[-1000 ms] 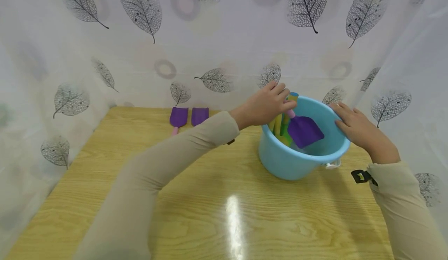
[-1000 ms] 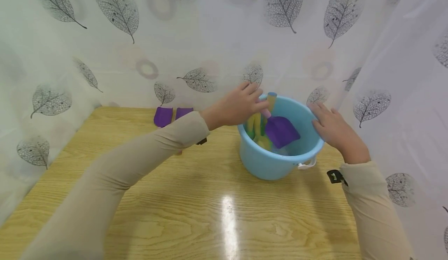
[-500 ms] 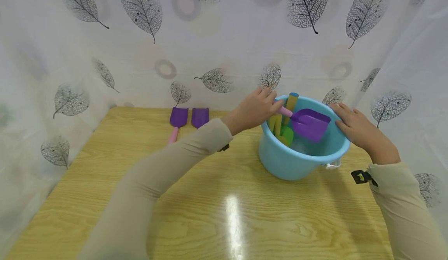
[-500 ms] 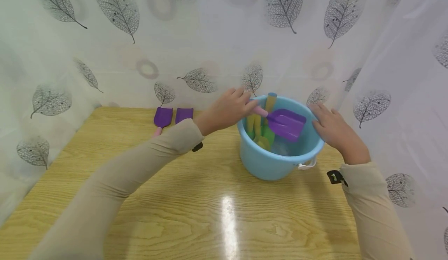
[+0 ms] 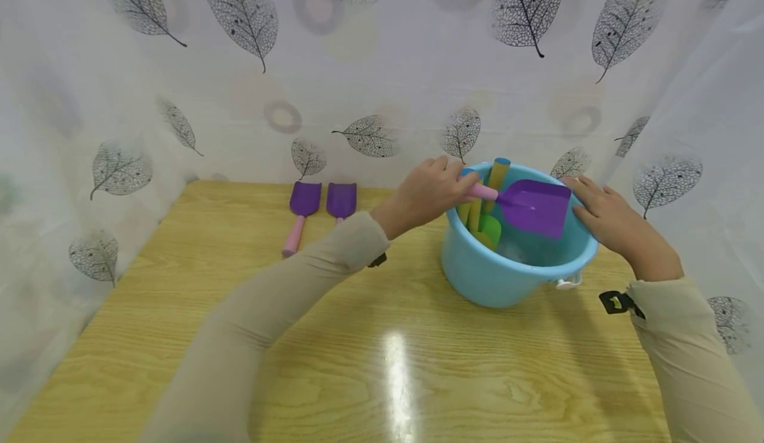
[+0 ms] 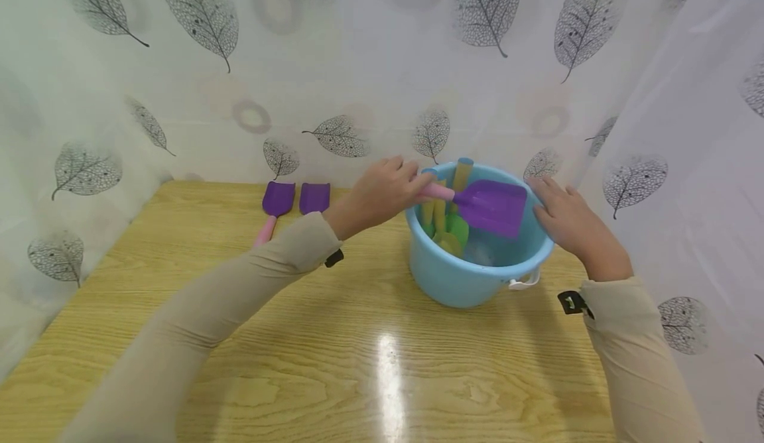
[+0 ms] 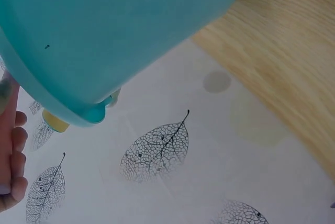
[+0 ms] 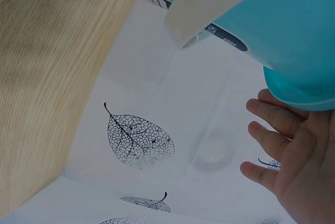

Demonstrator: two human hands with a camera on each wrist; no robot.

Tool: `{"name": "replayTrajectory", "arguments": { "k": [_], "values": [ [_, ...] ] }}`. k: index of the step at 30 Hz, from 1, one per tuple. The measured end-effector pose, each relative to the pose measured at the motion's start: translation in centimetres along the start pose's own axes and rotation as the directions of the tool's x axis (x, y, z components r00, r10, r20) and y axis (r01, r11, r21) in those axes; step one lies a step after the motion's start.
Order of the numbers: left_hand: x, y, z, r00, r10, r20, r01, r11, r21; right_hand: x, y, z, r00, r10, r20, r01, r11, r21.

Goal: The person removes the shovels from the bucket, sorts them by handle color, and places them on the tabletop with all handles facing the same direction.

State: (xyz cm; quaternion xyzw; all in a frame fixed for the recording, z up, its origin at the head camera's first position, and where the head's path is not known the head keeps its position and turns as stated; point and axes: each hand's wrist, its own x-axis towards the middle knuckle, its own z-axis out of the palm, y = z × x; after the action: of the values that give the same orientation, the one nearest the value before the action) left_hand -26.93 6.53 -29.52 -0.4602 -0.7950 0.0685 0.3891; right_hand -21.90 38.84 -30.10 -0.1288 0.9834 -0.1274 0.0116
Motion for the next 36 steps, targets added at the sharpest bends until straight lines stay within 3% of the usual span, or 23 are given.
{"name": "replayTrajectory", "arguments": {
  "k": [8, 15, 18, 26, 36],
  "values": [
    [-1.0, 0.2, -0.1, 0.984, -0.136, -0.111, 0.137, 0.991, -0.002, 0.0, 0.1, 0.1, 1.0, 0.011, 0.0, -0.011, 1.0, -0.003],
    [-2.1, 0.1, -0.3, 0.941, -0.27, -0.202, 0.281, 0.959, 0.024, 0.0, 0.3, 0.2, 1.0, -0.023, -0.013, 0.023, 1.0, -0.011],
    [-2.5, -0.3, -0.4, 0.922, -0.327, -0.209, 0.338, 0.941, 0.015, 0.0, 0.2, 0.2, 1.0, -0.018, -0.014, 0.019, 1.0, 0.008],
    [-4.1, -1.1, -0.3, 0.847, -0.509, -0.155, 0.507, 0.86, -0.055, 0.0, 0.1, 0.0, 1.0, -0.006, 0.007, 0.006, 1.0, 0.018],
    [-6.2, -1.4, 0.4, 0.746, -0.662, -0.07, 0.654, 0.749, -0.109, 0.0, -0.1, 0.0, 1.0, 0.008, 0.018, -0.008, 1.0, 0.022]
  ]
}}
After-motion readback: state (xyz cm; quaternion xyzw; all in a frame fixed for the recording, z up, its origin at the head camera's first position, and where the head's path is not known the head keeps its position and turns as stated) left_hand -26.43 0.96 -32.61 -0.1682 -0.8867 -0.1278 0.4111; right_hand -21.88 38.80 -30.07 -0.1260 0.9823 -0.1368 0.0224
